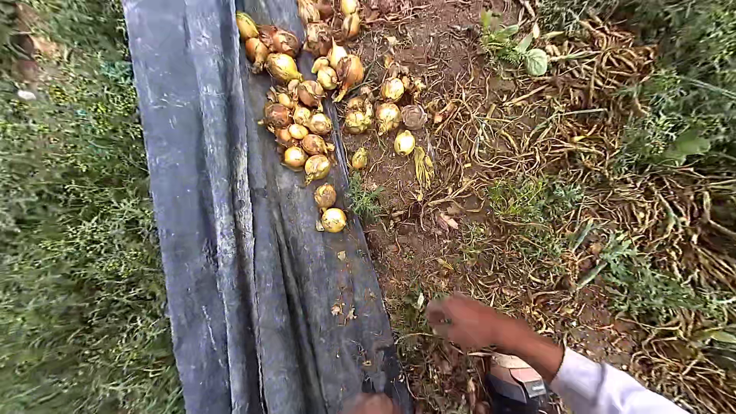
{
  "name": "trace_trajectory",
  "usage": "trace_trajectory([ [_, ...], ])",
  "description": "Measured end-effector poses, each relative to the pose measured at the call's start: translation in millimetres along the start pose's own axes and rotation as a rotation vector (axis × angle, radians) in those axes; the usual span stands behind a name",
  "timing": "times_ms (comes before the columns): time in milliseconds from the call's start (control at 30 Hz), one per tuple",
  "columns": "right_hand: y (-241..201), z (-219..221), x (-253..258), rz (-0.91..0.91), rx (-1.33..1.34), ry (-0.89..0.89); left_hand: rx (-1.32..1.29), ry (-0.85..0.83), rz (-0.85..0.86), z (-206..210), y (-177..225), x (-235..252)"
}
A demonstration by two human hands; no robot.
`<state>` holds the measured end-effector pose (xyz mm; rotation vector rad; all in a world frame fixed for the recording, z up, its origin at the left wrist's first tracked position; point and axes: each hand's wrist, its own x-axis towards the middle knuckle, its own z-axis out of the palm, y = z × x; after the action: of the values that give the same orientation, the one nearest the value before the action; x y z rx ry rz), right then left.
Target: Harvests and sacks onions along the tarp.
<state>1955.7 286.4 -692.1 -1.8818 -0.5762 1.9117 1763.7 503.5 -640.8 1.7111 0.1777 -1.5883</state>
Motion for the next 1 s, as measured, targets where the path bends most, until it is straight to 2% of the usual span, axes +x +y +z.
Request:
trace_trajectory([
  [100,-35,-81,41,-0.057,-0.039,0.779,0.234,0.793,-0.171,-128,16,29],
  [133,-49,-110,59,-0.084,-0.097,0.951,0.252,0.977,-0.204,-175,22,43],
  [167,-61,-140,79,-0.07,-0.172,1.055,0.237,1.092,-0.227,-214,26,57],
  [200,-72,-166,97,-0.02,-0.22,1.099,0.209,1.136,-0.241,-245,31,69],
  [267,-87,-201,121,0.112,-0.275,1.101,0.135,1.026,-0.297,-283,45,87],
  [300,-89,-211,127,0.164,-0.299,1.062,0.134,0.945,-0.335,-290,48,96],
  [400,-85,-230,122,0.225,-0.292,0.999,0.148,0.858,-0.302,-270,59,94],
  [467,-91,-245,110,0.224,-0.235,1.068,0.101,0.942,-0.245,-259,62,77],
  [533,-106,-261,100,0.184,-0.266,1.164,0.089,1.11,-0.267,-274,63,68],
  [600,-114,-278,104,0.162,-0.355,1.081,0.101,1.261,-0.332,-310,64,73],
  [667,-120,-288,115,0.209,-0.422,0.954,0.098,1.222,-0.411,-348,70,76],
  [733,-119,-287,122,0.277,-0.42,0.935,0.128,1.096,-0.479,-367,72,88],
  [833,-117,-281,128,0.283,-0.469,1.025,0.107,1.037,-0.51,-363,56,104],
  [1000,-137,-248,122,0.101,-0.382,1.15,0.008,1.051,-0.426,-346,25,106],
])
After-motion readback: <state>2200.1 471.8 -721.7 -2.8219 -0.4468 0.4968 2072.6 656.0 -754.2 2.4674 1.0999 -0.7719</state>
